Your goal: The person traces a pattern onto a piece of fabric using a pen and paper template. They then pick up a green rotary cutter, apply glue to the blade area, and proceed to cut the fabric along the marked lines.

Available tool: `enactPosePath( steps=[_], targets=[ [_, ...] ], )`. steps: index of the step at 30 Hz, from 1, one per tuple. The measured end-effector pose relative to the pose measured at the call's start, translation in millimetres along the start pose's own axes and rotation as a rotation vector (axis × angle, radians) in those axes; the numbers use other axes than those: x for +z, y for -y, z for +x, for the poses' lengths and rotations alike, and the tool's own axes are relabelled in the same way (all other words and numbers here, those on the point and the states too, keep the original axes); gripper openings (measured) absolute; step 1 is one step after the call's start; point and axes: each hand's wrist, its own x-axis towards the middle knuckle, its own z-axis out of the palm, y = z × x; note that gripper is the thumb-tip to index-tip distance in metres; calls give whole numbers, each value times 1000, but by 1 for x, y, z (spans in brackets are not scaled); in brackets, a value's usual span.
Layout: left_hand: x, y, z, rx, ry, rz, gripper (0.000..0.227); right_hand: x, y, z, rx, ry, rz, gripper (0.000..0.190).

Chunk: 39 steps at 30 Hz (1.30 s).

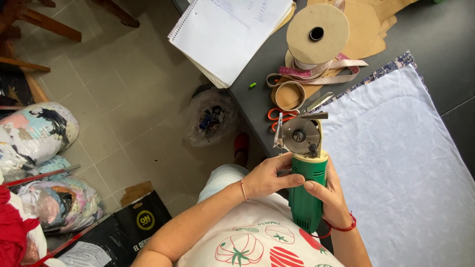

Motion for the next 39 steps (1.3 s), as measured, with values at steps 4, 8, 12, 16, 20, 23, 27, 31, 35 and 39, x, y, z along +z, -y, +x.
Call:
enactPosePath(
  steps=[4, 8, 12, 16, 20, 23, 27, 31, 35, 39],
  targets=[
    [-2, 1, -8, 22, -52, 28, 55, 10, -8, 4, 28, 25, 98, 60],
    [-16, 3, -16, -111, -249, 29, 60, 35, -22, 21, 84, 58, 253, 58],
    [-43, 6, -30, -146, -480, -69, 64, 47, -27, 60, 42, 202, -634, 48],
    [-73, -8, -37, -30, -430, -587, 61, 79, 21, 119, -193, 141, -710, 61],
    [-116, -15, -39, -19, -459, -511, 61, 109, 47, 243, -657, -161, -781, 21],
    [-144, -24, -41, -67, -506, -178, 66, 92, 30, 374, -855, -355, -974, 12],
    [-167, -32, -47, -223, -555, 68, 67, 62, 27, 486, -679, -663, -1137, 12],
    [-191, -31, -50, -290, -573, 82, 72, 27, 28, 533, -722, -635, -1296, 13],
    [-197, -35, -64, -303, -594, 67, 68, -6, 12, 548, -795, -590, -1551, 7],
    [-202, -50, -66, -300, -594, 87, 67, -32, 21, 572, -765, -522, -1738, 8]
  ],
)
